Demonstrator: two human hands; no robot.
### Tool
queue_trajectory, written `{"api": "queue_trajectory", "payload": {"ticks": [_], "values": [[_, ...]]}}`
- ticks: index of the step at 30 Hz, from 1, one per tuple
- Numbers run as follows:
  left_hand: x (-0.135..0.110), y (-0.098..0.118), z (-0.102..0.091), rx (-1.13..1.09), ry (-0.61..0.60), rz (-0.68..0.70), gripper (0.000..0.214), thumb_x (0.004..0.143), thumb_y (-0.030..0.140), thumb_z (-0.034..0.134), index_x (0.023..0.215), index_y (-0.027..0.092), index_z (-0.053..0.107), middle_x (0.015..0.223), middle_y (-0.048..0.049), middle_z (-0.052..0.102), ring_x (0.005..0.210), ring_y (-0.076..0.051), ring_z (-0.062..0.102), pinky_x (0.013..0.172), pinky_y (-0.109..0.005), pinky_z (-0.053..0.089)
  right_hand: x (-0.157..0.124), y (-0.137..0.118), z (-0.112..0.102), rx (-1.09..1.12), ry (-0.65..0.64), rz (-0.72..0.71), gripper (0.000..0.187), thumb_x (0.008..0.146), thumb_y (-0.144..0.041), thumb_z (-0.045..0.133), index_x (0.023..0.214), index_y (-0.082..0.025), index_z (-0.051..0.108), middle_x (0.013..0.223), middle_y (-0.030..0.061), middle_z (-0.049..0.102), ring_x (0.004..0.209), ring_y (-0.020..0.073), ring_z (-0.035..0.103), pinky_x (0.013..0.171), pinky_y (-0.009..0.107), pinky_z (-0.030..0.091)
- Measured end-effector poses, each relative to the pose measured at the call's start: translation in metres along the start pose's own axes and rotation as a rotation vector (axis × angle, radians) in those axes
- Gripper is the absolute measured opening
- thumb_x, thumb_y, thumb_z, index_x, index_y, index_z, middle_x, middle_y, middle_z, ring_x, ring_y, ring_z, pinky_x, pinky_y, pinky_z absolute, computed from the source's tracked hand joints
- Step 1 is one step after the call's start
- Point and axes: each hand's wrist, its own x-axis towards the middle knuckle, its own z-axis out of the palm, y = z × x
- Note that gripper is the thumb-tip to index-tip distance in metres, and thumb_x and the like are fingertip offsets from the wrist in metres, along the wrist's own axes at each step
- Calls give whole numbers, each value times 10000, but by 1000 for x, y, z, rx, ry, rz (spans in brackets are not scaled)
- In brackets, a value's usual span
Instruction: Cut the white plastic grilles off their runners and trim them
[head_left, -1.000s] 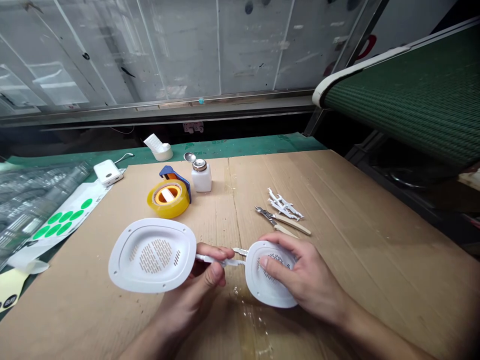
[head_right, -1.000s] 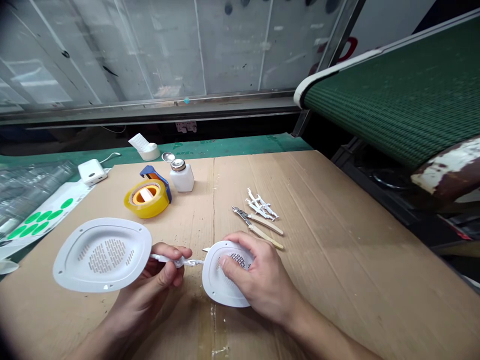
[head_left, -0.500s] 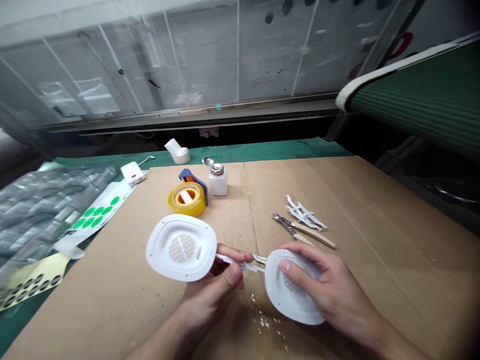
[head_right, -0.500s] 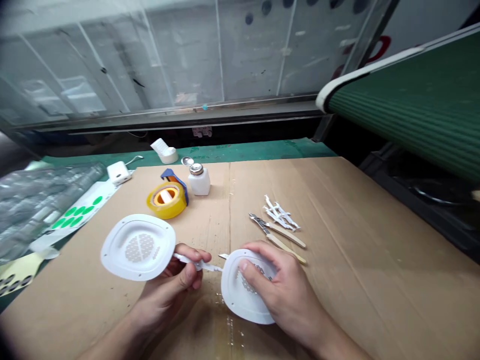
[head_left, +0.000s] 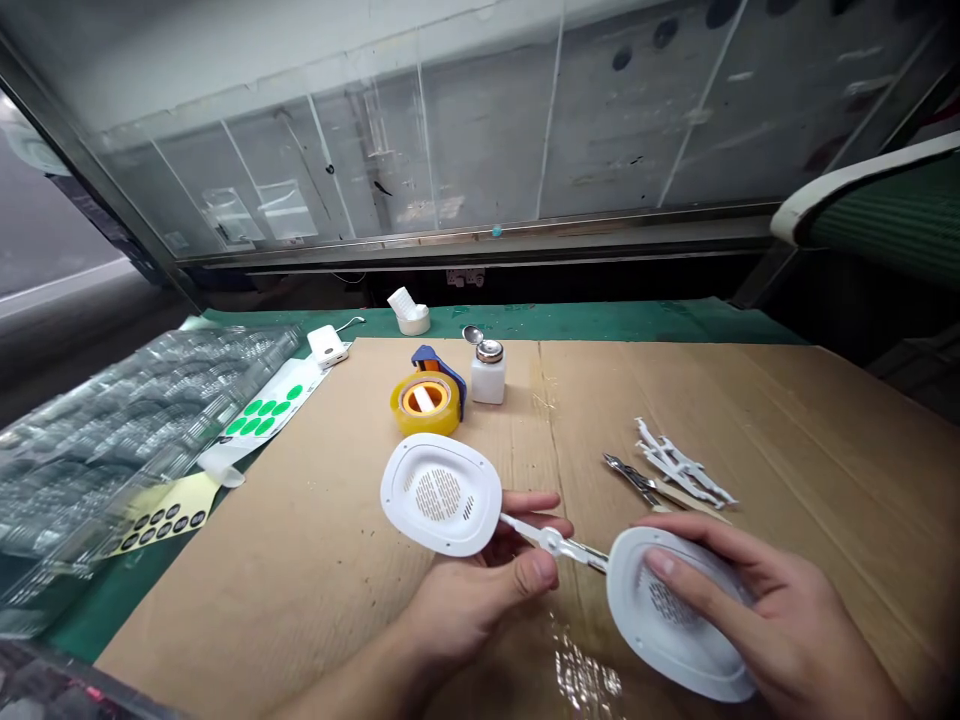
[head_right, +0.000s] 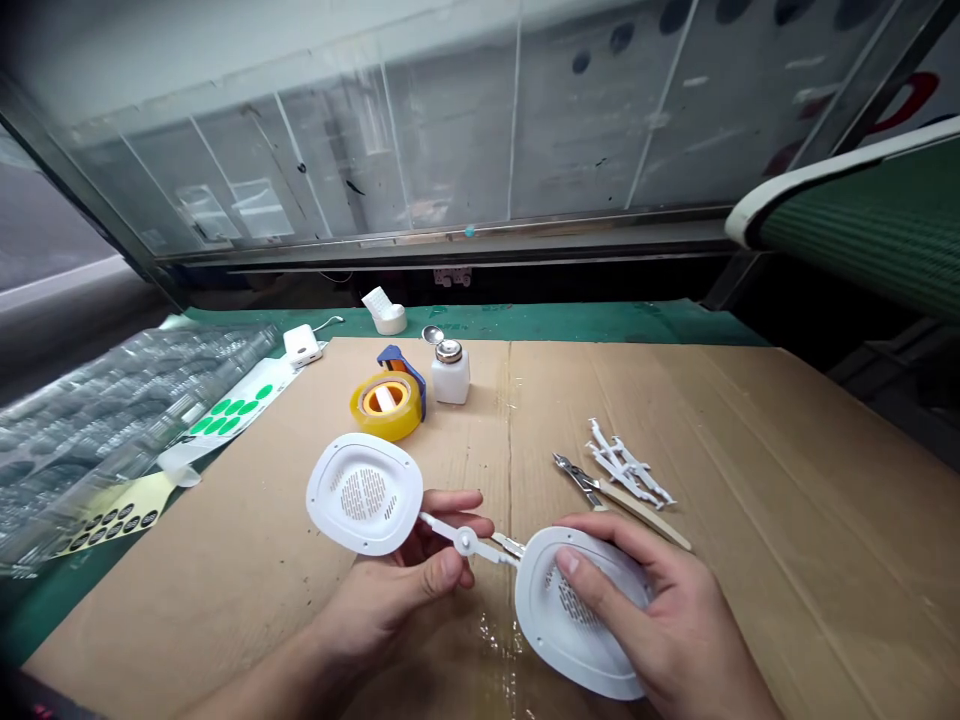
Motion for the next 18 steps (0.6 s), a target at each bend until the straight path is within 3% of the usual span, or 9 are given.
{"api": "queue_trajectory", "payload": {"ticks": [4,5,6,7,9,10,12,14,18], "values": [[-6,6,-3,182,-151,-273,632,613,339,906,1199,232,697,1084,-128,732,796,-170,653,702,-282,498,5,0,-12,146,69,73,398,656,-525,836,913,-231,756,838,71,747,685,213,670,541,233,555],[-9,10,-4,308,-213,-267,591,628,313,894,1183,233,709,1044,-124,740,758,-175,652,674,-288,492,7,-2,-16,204,124,87,403,644,-516,849,914,-234,753,840,66,746,681,201,658,540,226,544],[-12,15,-5,472,-246,-160,517,668,276,866,1164,247,724,1008,-114,747,754,-186,652,676,-303,492,9,-4,-20,254,175,94,399,637,-507,859,908,-234,751,844,61,744,681,190,650,543,219,537],[-15,20,-6,665,-229,58,450,712,229,830,1150,278,735,986,-96,751,794,-202,654,727,-328,498,11,-7,-23,290,211,95,391,636,-500,864,898,-233,750,842,58,741,682,182,642,546,213,531],[-17,32,-12,1004,-63,617,526,716,152,812,1189,361,712,1049,-62,746,983,-250,633,921,-394,468,13,-13,-29,301,212,81,362,656,-496,855,872,-226,749,813,51,729,669,167,628,533,203,510],[-16,38,-17,1122,38,824,645,677,145,838,1249,390,671,1165,-57,716,1112,-285,589,1017,-431,415,14,-15,-31,277,178,69,347,672,-492,846,862,-219,748,803,51,725,661,164,623,524,203,500],[-11,46,-27,1304,167,1003,858,585,172,886,1353,404,583,1424,-55,562,1329,-373,425,1124,-501,287,13,-17,-34,181,56,57,340,710,-494,818,868,-201,747,787,57,718,635,166,613,503,218,483],[-3,48,-37,1483,112,926,891,574,206,861,1392,376,553,1506,-66,473,1384,-434,345,1113,-522,262,10,-16,-34,80,-70,51,351,754,-504,781,893,-184,742,807,69,721,662,186,631,540,246,500],[3,45,-45,1615,-48,610,757,592,180,724,1323,327,593,1292,-77,632,1053,-350,622,805,-377,444,8,-15,-34,46,-217,83,423,812,-564,709,983,-177,720,871,81,720,734,206,658,613,271,517]]}}
